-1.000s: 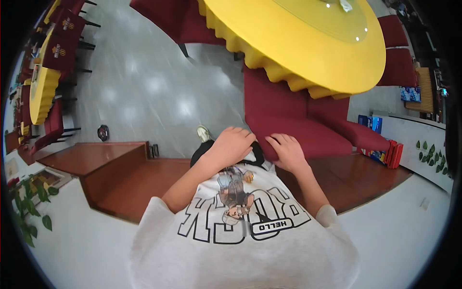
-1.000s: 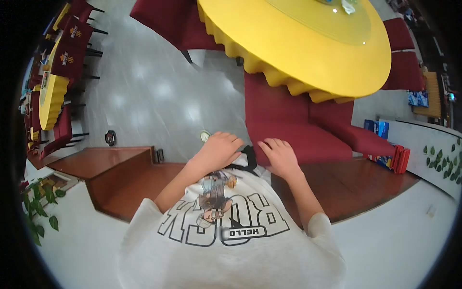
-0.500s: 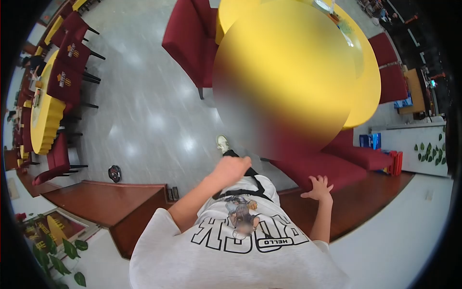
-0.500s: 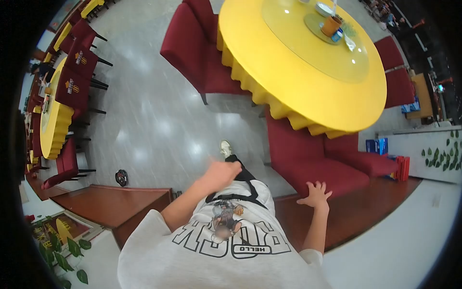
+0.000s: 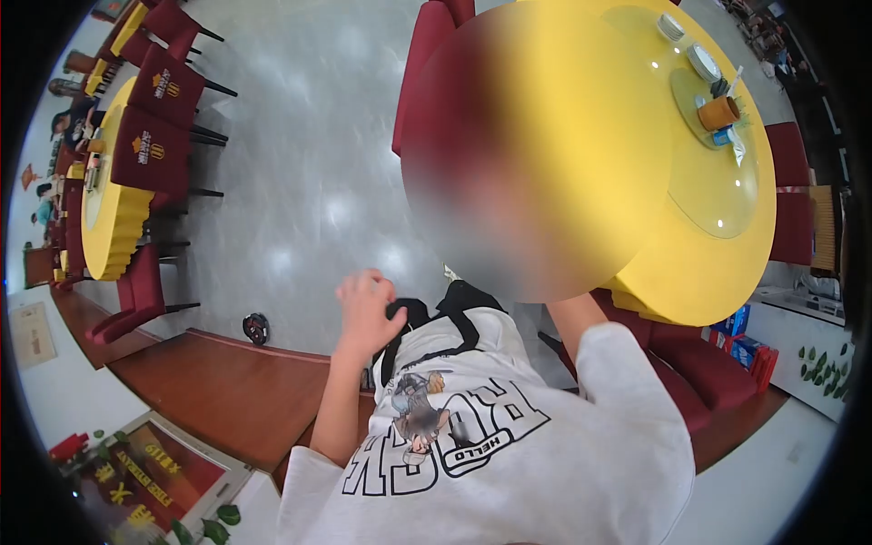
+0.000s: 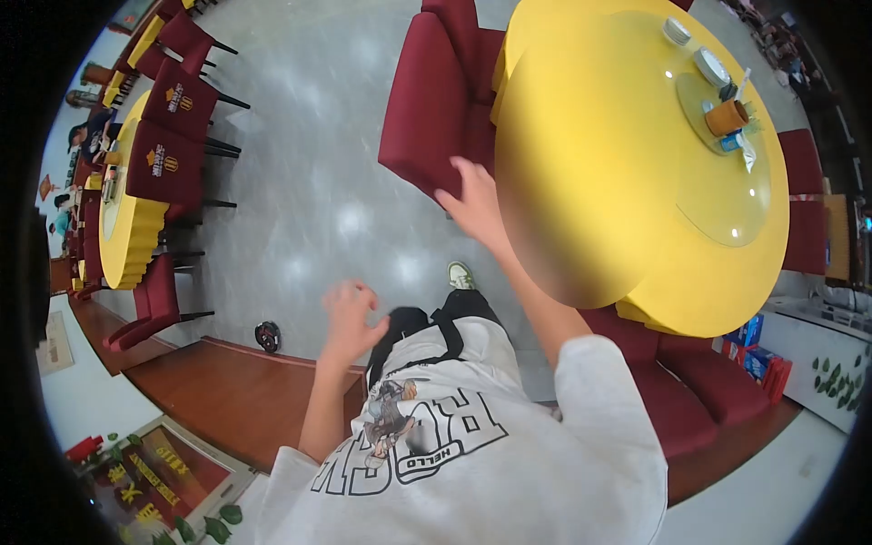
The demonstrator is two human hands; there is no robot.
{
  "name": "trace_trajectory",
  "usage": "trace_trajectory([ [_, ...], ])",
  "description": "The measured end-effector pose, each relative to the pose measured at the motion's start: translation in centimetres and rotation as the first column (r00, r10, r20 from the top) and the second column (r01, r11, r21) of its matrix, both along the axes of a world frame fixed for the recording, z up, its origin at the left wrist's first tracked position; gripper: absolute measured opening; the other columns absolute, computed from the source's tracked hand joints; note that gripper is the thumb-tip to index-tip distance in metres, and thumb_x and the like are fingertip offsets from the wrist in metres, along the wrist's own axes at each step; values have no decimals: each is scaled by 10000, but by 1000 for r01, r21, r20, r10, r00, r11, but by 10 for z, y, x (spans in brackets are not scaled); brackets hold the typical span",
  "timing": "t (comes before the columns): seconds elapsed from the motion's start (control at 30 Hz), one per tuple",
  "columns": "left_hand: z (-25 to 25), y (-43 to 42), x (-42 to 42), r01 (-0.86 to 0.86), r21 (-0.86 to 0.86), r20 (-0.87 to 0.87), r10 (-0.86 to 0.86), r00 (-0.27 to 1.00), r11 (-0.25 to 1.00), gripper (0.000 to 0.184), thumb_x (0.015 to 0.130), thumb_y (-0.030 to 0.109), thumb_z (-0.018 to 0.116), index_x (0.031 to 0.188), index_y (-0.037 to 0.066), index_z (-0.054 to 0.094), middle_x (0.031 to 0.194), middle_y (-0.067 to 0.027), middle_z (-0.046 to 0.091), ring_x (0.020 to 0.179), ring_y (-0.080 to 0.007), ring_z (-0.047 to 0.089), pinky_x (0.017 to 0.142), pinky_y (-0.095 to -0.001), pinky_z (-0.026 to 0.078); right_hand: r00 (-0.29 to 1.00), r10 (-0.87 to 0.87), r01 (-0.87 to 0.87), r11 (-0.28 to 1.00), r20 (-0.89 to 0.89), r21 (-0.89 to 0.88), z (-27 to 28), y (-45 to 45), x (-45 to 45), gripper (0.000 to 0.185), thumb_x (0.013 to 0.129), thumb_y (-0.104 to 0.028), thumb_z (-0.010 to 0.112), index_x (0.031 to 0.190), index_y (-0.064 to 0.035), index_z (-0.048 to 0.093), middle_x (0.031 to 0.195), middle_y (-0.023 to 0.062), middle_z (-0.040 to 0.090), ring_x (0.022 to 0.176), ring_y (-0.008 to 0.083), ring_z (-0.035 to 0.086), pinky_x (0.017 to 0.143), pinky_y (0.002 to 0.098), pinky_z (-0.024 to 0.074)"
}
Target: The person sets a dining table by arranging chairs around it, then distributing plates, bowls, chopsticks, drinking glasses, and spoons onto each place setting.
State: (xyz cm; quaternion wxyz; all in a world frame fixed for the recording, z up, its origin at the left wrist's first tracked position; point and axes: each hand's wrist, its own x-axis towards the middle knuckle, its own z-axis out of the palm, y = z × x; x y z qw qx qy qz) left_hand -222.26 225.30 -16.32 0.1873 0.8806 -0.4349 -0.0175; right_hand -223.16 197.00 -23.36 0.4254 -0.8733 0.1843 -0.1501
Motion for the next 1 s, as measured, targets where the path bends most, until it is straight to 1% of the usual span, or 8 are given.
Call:
trace_trajectory([
  [0.13, -19, 14, 61, -250, -209, -4, 255, 967, 945, 228, 664, 27, 640, 662, 51, 414, 724, -77, 476, 656, -222, 457, 535, -334, 327, 989, -103, 100, 994, -103, -40, 16, 17, 125, 804, 763, -335, 698, 1392, -41, 292, 1379, 240, 349, 1259, 411, 366, 1002, 490, 368],
  [0.23, -59, 31, 86, -720, -447, -440, 571, 693, 531, 380, 720, -81, 528, 563, 72, 217, 534, 30, 231, 540, -58, 214, 468, -271, 158, 954, -243, 229, 968, -173, -98, 2, 28, 185, 906, 738, -323, 722, 1425, -30, 209, 1415, 274, 281, 1294, 421, 316, 1017, 490, 352],
  [0.33, -76, 45, 142, -787, -417, -568, 546, 616, 455, 398, 740, -61, 553, 575, 80, 219, 550, 53, 221, 550, -47, 217, 463, -271, 160, 882, -394, 312, 899, -257, -307, -2, 41, 206, 918, 716, -255, 731, 1428, -24, 199, 1427, 272, 266, 1303, 423, 305, 1028, 484, 347],
  [0.57, -82, 71, 325, -674, -405, -614, 362, 701, 618, 418, 757, -26, 583, 570, 70, 223, 531, 31, 230, 543, -58, 230, 459, -278, 185, 816, -502, 372, 835, -287, -405, 5, 49, 226, 898, 704, -188, 727, 1417, 0, 214, 1407, 265, 299, 1253, 434, 366, 986, 453, 405],
  [0.63, -91, 51, 374, -512, -226, -517, 344, 784, 828, 376, 775, 1, 587, 582, 43, 267, 499, -26, 283, 496, -107, 261, 448, -302, 239, 784, -527, 364, 818, -327, -444, 6, 49, 225, 905, 717, -217, 737, 1432, -34, 213, 1415, 212, 311, 1227, 391, 414, 982, 441, 416],
  [0.77, -79, -50, 437, 49, -212, -317, -116, 941, 976, 94, 763, 59, 621, 787, 51, 531, 673, -96, 564, 610, -301, 528, 593, -381, 456, 745, -572, 415, 800, -342, -433, 9, 49, 230, 851, 710, -169, 727, 1419, -70, 268, 1403, 170, 356, 1207, 359, 439, 945, 430, 441],
  [0.93, -49, -207, 454, 648, -95, -116, -655, 746, 755, 375, 705, 37, 619, 1076, 79, 578, 1091, -106, 583, 1041, -292, 541, 841, -398, 433, 734, -630, 523, 762, -253, -381, 7, 42, 229, 765, 678, -154, 739, 1358, -88, 397, 1364, 148, 414, 1191, 341, 464, 944, 421, 444],
  [1.0, -55, -259, 446, 829, -117, 185, -808, 559, 547, 467, 712, 25, 597, 1172, 99, 557, 1203, -120, 534, 1177, -306, 472, 971, -432, 371, 790, -594, 520, 782, -155, -344, 8, 41, 224, 743, 656, -147, 744, 1328, -83, 436, 1329, 145, 454, 1175, 332, 484, 941, 420, 447],
])
